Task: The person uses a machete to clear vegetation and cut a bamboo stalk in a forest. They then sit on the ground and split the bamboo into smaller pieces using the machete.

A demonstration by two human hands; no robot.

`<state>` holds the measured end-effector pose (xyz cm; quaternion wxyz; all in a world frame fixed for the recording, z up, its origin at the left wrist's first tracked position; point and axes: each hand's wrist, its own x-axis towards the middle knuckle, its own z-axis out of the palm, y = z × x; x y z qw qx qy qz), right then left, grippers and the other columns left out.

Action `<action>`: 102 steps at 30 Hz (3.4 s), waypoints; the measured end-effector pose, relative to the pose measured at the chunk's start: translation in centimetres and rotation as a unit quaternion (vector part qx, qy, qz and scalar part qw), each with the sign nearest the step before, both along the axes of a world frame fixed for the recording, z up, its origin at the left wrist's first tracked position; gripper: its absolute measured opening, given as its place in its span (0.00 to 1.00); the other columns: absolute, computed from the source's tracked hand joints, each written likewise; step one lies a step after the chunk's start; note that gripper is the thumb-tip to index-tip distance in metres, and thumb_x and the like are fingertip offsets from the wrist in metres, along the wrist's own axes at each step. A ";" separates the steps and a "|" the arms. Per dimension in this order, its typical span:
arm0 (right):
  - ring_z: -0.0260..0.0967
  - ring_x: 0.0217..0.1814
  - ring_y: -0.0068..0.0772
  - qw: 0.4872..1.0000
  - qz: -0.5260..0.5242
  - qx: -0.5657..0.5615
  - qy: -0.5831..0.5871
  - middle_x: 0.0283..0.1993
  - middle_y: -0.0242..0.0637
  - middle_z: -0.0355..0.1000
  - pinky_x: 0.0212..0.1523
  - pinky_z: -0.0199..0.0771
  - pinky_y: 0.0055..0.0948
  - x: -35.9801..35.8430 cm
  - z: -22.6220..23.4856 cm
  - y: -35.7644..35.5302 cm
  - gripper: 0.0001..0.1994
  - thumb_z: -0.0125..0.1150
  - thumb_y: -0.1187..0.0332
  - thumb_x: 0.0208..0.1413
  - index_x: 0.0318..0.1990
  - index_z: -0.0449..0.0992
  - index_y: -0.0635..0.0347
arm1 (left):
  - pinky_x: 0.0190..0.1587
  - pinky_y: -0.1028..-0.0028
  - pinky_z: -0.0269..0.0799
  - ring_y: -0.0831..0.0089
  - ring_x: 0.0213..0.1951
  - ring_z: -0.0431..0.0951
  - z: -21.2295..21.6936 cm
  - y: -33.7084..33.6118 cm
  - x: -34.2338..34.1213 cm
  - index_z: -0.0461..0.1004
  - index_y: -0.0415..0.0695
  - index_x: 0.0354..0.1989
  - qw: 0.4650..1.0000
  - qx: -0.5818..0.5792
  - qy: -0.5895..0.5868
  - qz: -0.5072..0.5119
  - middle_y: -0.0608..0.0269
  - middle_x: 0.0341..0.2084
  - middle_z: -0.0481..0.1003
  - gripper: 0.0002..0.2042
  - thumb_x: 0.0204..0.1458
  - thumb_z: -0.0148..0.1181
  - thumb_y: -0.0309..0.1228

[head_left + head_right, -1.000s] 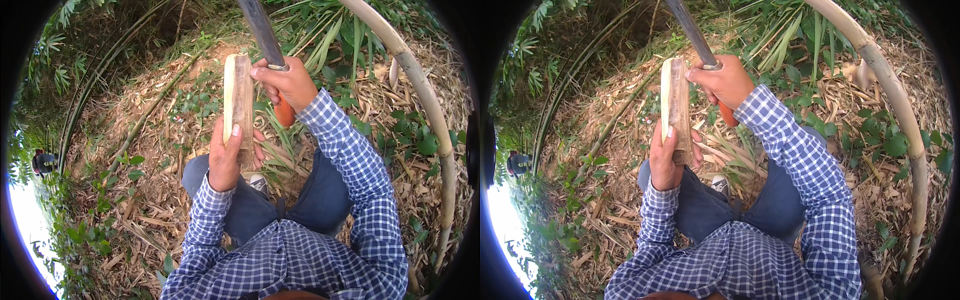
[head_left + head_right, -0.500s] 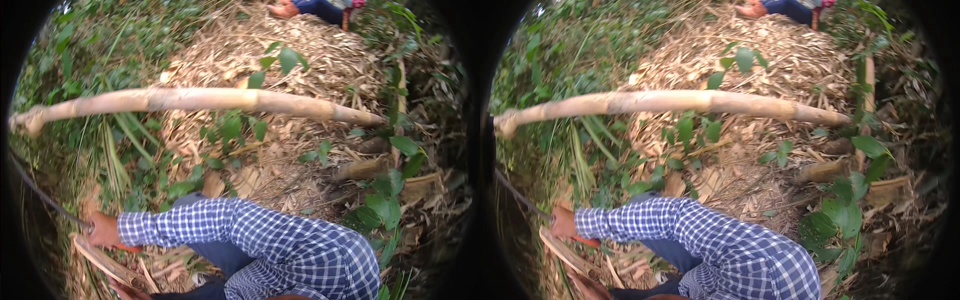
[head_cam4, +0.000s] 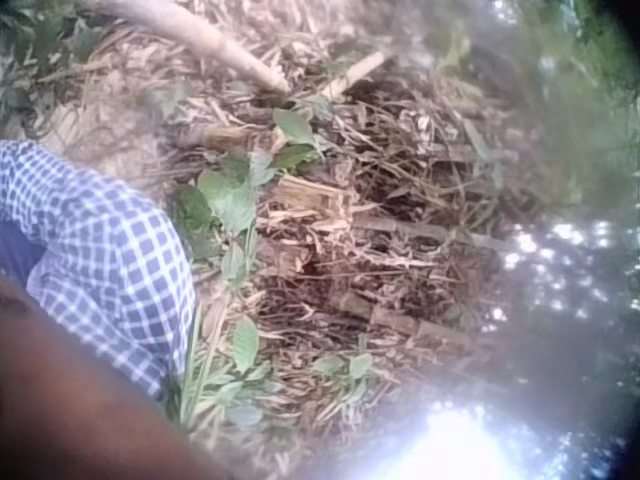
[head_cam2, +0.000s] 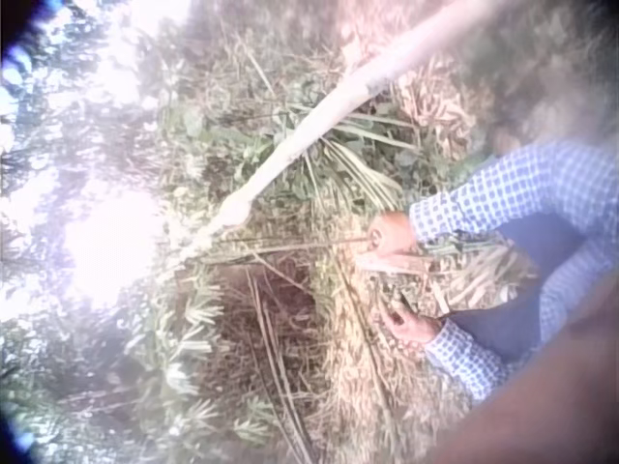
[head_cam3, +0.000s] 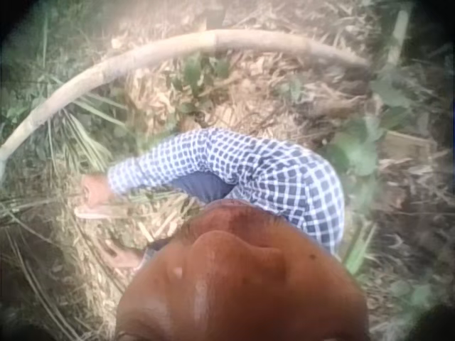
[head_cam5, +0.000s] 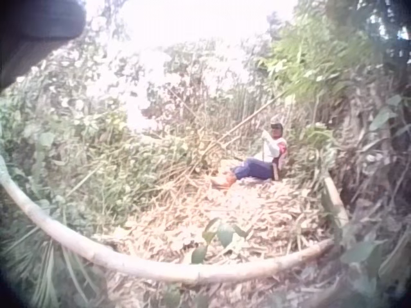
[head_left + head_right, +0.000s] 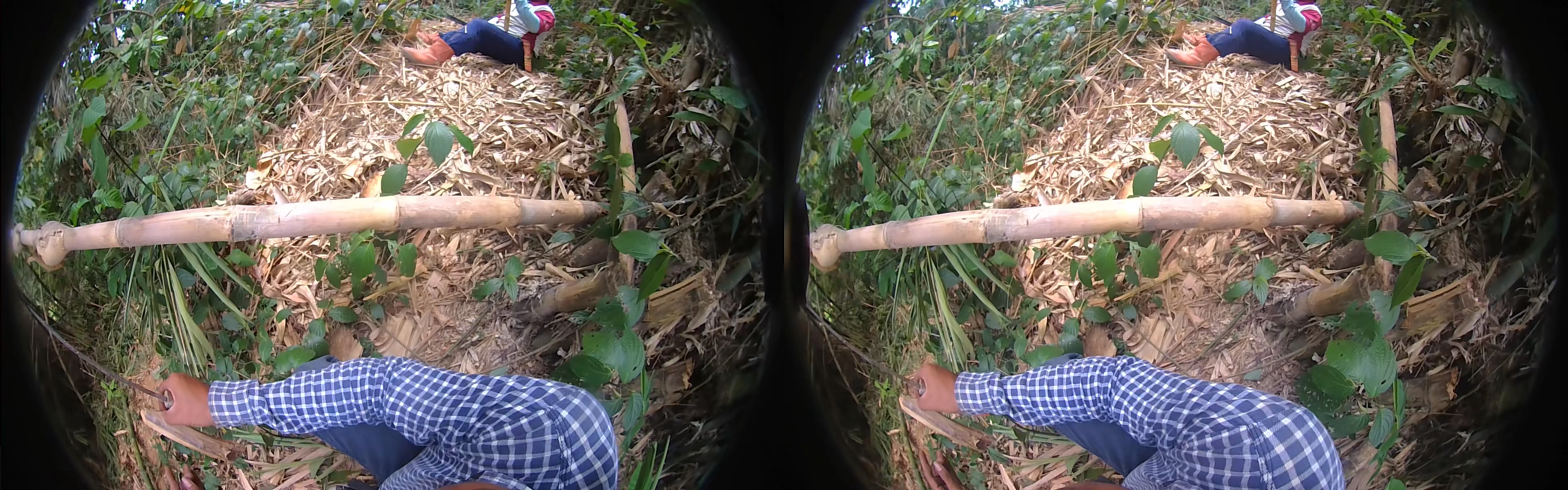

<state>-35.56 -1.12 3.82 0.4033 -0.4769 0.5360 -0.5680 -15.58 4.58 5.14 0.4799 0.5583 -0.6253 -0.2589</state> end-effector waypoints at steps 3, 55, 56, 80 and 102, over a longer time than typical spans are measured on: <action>0.64 0.18 0.29 1.000 -0.007 -0.001 -0.001 0.16 0.40 0.68 0.23 0.65 0.32 0.0 -0.7 0.0 0.12 0.65 0.66 0.42 0.20 0.72 0.67 | 0.34 0.68 0.72 0.63 0.31 0.74 -0.9 -0.2 0.5 0.77 0.29 0.37 0.998 0.063 -0.003 0.012 0.45 0.32 0.77 0.20 0.56 0.60 0.41; 0.60 0.18 0.16 0.997 0.055 0.055 -0.028 0.17 0.29 0.69 0.21 0.60 0.24 -2.9 -2.5 -1.5 0.13 0.64 0.65 0.46 0.34 0.77 0.68 | 0.34 0.66 0.79 0.60 0.32 0.82 13.7 6.0 -15.7 0.79 0.39 0.36 0.723 -0.132 -0.267 -0.623 0.51 0.32 0.79 0.08 0.49 0.61 0.29; 0.60 0.18 0.16 0.996 0.055 0.061 -0.019 0.17 0.29 0.69 0.21 0.60 0.23 -3.0 -2.4 -1.4 0.13 0.64 0.65 0.46 0.34 0.77 0.68 | 0.34 0.66 0.79 0.60 0.32 0.82 13.8 6.0 -15.7 0.79 0.39 0.36 0.720 -0.132 -0.270 -0.625 0.51 0.32 0.79 0.08 0.49 0.61 0.29; 0.66 0.17 0.20 0.943 0.077 0.094 -0.309 0.19 0.30 0.68 0.18 0.69 0.24 -3.9 1.2 0.3 0.06 0.64 0.71 0.51 0.33 0.74 0.62 | 0.47 0.71 0.73 0.71 0.47 0.75 -0.9 -5.1 -4.3 0.68 0.38 0.53 0.907 0.238 0.098 -0.334 0.56 0.44 0.75 0.21 0.55 0.61 0.37; 0.72 0.22 0.49 0.921 0.060 -0.141 0.358 0.17 0.44 0.70 0.28 0.72 0.45 4.9 -0.7 4.2 0.12 0.62 0.63 0.38 0.24 0.71 0.62 | 0.58 0.65 0.62 0.62 0.55 0.67 1.0 -1.1 5.8 0.61 0.31 0.60 0.941 0.252 0.217 -0.070 0.49 0.55 0.67 0.24 0.56 0.57 0.28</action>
